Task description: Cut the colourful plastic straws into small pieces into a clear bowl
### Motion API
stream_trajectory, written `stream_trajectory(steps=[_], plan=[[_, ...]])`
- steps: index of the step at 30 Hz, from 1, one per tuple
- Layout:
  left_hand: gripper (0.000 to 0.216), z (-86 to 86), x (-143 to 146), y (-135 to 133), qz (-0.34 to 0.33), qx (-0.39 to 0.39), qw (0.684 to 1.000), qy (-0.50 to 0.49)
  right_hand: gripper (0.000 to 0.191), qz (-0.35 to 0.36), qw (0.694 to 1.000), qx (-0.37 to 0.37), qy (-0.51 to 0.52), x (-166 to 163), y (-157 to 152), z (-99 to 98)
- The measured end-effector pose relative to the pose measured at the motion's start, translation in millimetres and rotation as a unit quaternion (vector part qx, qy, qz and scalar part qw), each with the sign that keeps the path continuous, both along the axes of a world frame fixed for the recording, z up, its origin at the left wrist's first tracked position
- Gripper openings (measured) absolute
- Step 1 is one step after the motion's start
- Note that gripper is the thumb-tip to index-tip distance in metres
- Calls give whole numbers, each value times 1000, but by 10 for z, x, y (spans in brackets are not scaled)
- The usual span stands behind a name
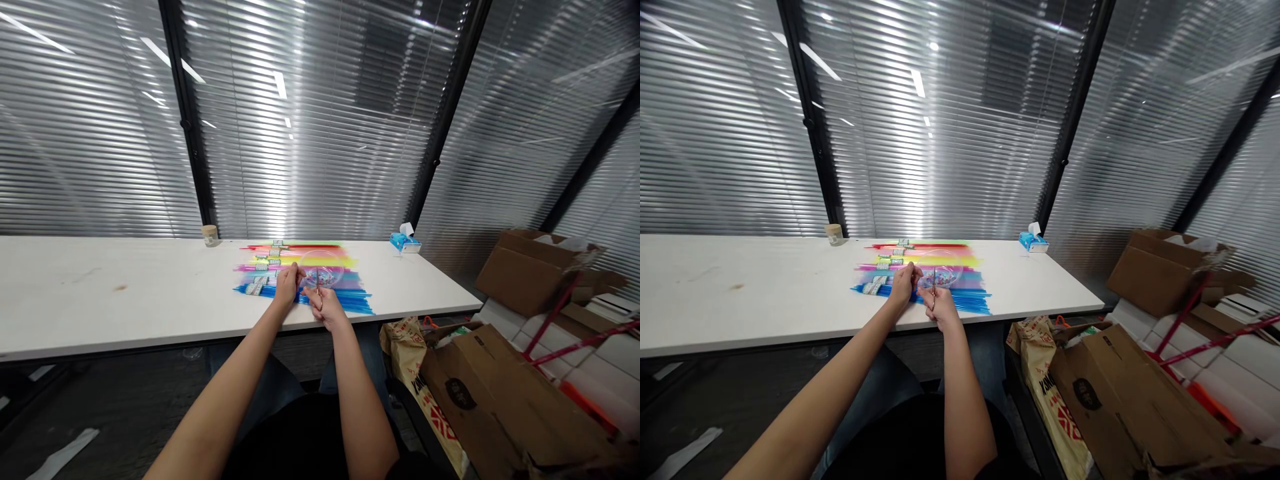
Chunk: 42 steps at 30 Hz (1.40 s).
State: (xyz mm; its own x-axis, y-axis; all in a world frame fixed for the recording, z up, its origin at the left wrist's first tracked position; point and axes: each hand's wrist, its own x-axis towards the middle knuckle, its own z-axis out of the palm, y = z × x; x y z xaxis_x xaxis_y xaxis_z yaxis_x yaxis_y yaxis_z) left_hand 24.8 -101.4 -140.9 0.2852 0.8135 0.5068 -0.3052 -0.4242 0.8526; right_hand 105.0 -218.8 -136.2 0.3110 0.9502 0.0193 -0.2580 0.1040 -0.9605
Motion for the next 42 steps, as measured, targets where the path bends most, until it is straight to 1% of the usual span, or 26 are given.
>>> stream_trajectory(steps=[9, 15, 23, 34, 38, 42], plan=[[65, 8, 1, -6, 5, 7, 1000, -1, 56, 47, 999, -8, 21, 38, 2, 16], [64, 3, -11, -14, -6, 21, 1000, 20, 52, 44, 999, 0, 11, 23, 10, 7], [60, -17, -21, 0, -14, 20, 999, 34, 49, 29, 1000, 7, -3, 26, 27, -23], [61, -44, -23, 14, -27, 18, 999, 31, 37, 16, 1000, 6, -7, 11, 36, -42], [64, -36, -18, 19, -28, 21, 999, 28, 42, 9, 1000, 11, -4, 4, 30, -38], [67, -29, -5, 15, -21, 22, 999, 26, 52, 18, 1000, 7, 5, 16, 40, -28]])
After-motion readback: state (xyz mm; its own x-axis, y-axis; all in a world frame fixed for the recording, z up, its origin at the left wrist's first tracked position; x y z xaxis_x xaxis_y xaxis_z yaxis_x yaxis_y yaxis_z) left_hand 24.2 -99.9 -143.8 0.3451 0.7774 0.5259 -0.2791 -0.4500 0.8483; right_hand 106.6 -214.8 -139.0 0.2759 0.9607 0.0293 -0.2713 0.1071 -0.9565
